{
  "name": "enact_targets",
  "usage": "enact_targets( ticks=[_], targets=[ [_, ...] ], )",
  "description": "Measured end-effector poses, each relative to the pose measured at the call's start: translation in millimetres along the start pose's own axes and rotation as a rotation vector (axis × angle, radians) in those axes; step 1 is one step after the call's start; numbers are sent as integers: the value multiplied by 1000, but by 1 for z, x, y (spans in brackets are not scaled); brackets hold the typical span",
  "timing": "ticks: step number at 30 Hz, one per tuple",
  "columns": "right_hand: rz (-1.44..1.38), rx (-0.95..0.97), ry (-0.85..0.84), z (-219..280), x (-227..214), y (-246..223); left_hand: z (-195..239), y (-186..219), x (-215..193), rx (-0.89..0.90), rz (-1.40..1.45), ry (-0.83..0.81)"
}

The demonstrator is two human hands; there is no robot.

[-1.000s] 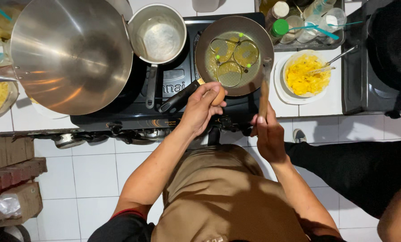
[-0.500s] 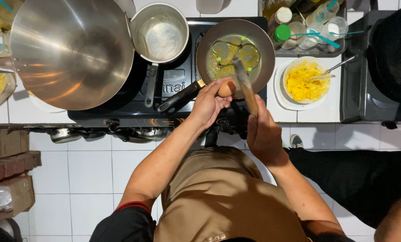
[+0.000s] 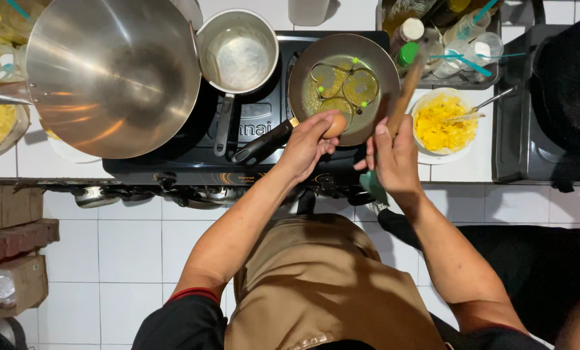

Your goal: The person cracks eggs into a frying pan with oil and cooks them. They then add butter to a wok, followed by raw meat from a container, and stir-fry the meat using a spatula.

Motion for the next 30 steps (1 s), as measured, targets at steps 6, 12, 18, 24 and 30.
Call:
enact_targets(
  ticks=[6,12,18,24,30],
  targets=[
    [754,-518,-171,27,38,-52,0,4,-7,21,118,10],
    [783,-556,-166,32,54,-37,-3,-6,-10,56,121,-28],
    [366,169,10,19,4,16,-3,-1,-13,58,22,11],
    [118,76,-76,-19,22,24,-5,1,-4,36,-82,-49],
    [45,187,-118,-35,22,32,2,21,0,76,-298,-37]
  ],
)
Point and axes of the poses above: each hand's wrist, its own z-axis away from the middle knuckle, its own x-axis out of the palm, y = z × x, the point moved 9 cm from there along -z, towards the middle knuckle, and after that the axes turned 9 degrees about -x, right-handed, at the moved point
